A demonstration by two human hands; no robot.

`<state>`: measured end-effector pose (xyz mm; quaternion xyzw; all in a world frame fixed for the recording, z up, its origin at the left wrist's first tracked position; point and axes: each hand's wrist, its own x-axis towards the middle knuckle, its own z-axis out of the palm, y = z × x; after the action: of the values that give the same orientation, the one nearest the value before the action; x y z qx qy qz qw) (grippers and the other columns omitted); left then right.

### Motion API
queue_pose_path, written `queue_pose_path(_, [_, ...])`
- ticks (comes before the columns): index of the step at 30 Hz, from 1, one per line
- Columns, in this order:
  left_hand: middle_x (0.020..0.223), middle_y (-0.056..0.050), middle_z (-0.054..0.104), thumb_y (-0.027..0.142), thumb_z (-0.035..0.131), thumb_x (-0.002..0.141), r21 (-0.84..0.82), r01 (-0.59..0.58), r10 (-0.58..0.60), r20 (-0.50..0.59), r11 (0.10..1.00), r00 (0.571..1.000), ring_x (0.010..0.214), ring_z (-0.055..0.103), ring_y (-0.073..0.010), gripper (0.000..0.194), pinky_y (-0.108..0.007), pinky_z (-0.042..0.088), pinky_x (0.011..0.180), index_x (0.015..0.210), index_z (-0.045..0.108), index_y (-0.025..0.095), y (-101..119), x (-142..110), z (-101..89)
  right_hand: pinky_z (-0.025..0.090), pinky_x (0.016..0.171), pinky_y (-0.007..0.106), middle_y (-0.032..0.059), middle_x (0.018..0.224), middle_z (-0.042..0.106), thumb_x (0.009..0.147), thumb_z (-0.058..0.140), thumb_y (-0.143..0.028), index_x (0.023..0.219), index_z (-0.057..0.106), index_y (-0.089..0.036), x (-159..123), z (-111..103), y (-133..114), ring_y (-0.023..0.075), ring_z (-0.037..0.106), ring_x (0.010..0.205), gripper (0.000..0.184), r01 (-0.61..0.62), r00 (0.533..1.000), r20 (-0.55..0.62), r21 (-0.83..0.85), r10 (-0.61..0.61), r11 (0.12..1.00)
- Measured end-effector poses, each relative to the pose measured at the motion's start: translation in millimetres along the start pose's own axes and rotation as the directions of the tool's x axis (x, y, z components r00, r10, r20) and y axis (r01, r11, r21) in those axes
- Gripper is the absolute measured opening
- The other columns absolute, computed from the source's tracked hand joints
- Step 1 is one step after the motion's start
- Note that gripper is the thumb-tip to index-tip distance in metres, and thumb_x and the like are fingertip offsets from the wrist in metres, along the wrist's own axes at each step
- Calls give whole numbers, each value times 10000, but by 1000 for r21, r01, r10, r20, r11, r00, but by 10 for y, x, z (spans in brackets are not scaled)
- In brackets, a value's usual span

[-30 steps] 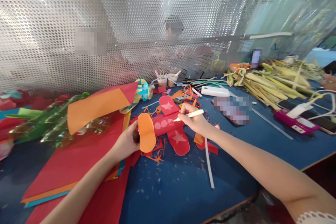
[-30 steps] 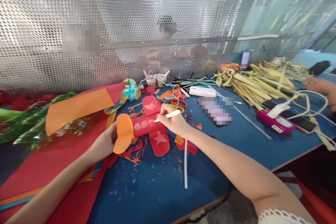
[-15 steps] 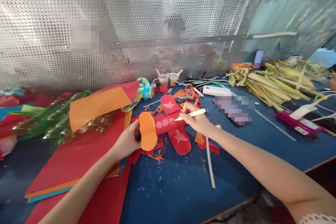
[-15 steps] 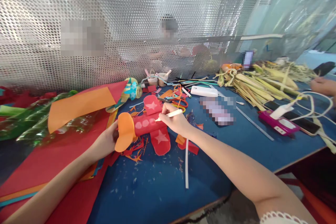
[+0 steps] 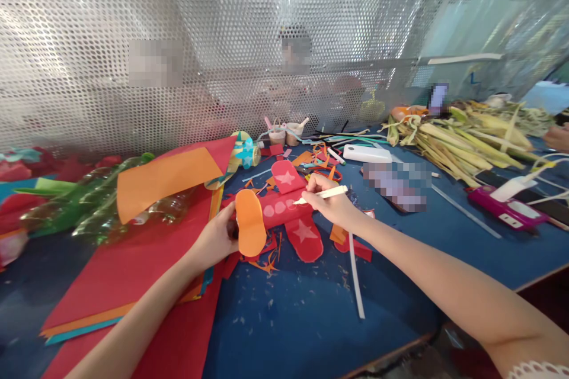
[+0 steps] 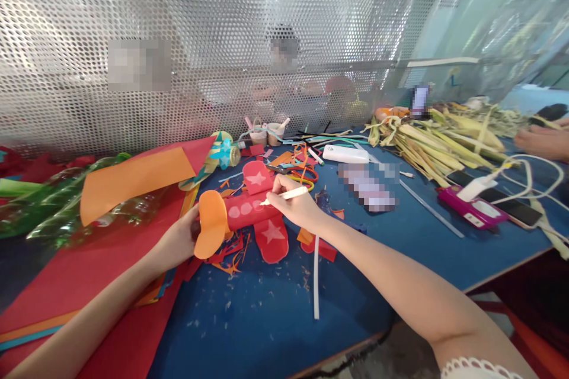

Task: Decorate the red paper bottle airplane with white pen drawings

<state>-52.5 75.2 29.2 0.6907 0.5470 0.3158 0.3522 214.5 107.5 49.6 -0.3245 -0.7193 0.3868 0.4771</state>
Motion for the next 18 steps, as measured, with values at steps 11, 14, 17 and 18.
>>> queue_pose_path(11, [1014,-89,699,292,680,567,-48,22,-21,24,999,999,761,666,-216,708,-300,527,663,1233,472,165,61,-8,5,264,487,238,-77,558,396,819,546,-284,680,392,-232,-8,1,2,96,355,479,214,-8,1000,26,-8,8,1000])
queue_pose_path(14, [993,-81,695,302,679,571,-6,29,-29,19,1000,999,667,635,-184,746,-292,508,621,1265,450,154,60,-9,-3,262,495,242,-74,572,389,813,546,-277,680,390,-231,-6,2,10,98,357,490,210,-3,1000,0,-30,3,1000])
queue_pose_path(17, [1008,-84,691,315,681,575,-8,26,-25,21,1000,999,665,625,-175,748,-286,505,623,1266,446,151,59,-11,-4,261,495,244,-79,559,388,819,553,-295,683,382,-234,-5,8,16,99,359,484,227,-19,1000,12,-13,19,1000])
queue_pose_path(18, [1003,-82,693,320,680,578,-7,26,-25,20,1000,999,670,626,-176,741,-285,505,625,1262,449,152,61,-11,-5,261,496,244,-82,554,384,819,558,-301,683,377,-234,-6,11,16,98,358,482,236,-23,999,24,-9,24,1000])
